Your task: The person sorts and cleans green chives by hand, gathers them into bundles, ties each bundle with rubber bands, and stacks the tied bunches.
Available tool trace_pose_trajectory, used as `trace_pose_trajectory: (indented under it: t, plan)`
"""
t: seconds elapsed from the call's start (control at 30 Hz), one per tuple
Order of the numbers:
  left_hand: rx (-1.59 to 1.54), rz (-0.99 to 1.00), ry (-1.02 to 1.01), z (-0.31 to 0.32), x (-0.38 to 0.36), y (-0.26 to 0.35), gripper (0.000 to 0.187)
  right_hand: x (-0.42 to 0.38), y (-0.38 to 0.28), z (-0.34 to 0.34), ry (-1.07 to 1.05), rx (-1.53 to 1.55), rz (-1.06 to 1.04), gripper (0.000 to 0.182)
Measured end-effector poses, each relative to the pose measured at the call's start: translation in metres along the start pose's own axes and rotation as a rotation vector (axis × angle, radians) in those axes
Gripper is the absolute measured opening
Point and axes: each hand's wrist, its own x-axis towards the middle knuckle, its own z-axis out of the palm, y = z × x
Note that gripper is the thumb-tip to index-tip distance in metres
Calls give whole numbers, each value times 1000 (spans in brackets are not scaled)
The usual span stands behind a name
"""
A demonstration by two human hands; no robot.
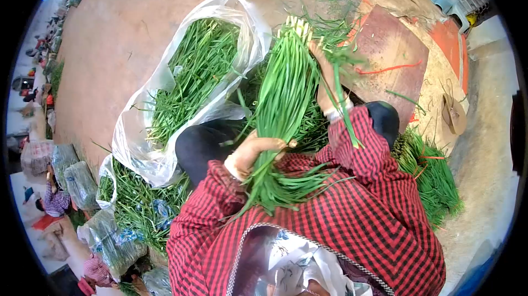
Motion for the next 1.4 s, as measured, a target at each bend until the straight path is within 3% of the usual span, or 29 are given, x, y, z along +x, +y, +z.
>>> trace_pose_trajectory:
  t: [0.07, 0.13, 0.17, 0.23, 0.27, 0.3, 0.4, 0.47, 0.53, 0.6, 0.67, 0.7, 0.73, 0.8, 0.87, 0.9, 0.97, 1.03, 1.1, 1.17, 1.23, 1.33, 1.4]
  plan:
    - [42, -9, -37, -5, -20, 16, 42, 4, -9, 9, -114, 99, -233, 42]
    - [111, -21, 14, -7, -37, 27, 46, 47, 0, 5, 33, -284, -199, 37]
    - [95, -7, 40, -9, -45, 29, 46, 41, -8, 5, 82, -659, -146, 35]
    - [45, 41, 45, -14, -57, 30, 46, 30, -26, 17, 20, -1009, -191, 30]
    - [27, 24, 29, -16, -61, 29, 49, 58, -8, -7, -87, -981, -292, 28]
    - [-17, 20, 18, -19, -65, 25, 50, 68, -5, -2, -84, -624, -233, 25]
    - [-126, 15, -23, -26, -68, 13, 53, 69, -17, -14, -81, -850, -277, 19]
    - [-193, 14, -56, -30, -68, 5, 54, 72, -21, -18, -107, -1108, -223, 36]
    - [-248, -19, -145, -35, -66, -1, 60, 79, -20, -27, -67, -1063, -268, 42]
    - [-303, -124, -165, -39, -79, -1, 66, 97, -26, -51, 151, -805, -468, 31]
    - [-229, -36, -128, -52, -93, -11, 59, 82, -68, -51, 311, -781, 1, 40]
    - [-241, 62, -109, -48, -97, -11, 60, 70, -74, -56, 307, -975, -37, 49]
    - [-304, 1, -150, -51, -102, -8, 63, 72, -72, -74, 302, -974, -34, 49]
    - [-319, 16, -134, -61, -105, -11, 65, 71, -63, -100, -84, -1453, 37, 60]
    - [-307, 39, -135, -64, -105, -11, 62, 59, -56, -107, -479, -1898, -100, 69]
    - [-260, 65, -32, -61, -106, -9, 60, 54, -45, -102, -466, -1900, -314, 76]
    - [-220, 72, 90, -58, -105, -8, 56, 15, -62, -32, -364, -1558, -203, 74]
    - [-178, 72, 160, -55, -102, -9, 55, -11, -62, 12, -427, -1424, -337, 71]
    - [-99, 89, 244, -38, -99, -2, 56, -18, -49, 46, -477, -1673, -427, 60]
    - [-19, 96, 201, -37, -99, 0, 57, -6, -33, 54, -477, -1840, -472, 55]
    - [-69, 99, 194, -35, -102, -1, 57, 4, -26, 55, -668, -1717, -440, 41]
    - [-100, 116, 115, -56, -108, -12, 60, 3, -12, 42, -681, -1573, -471, 35]
    - [23, 71, 231, -60, -114, -18, 61, 5, -3, 28, -620, -1559, -567, 32]
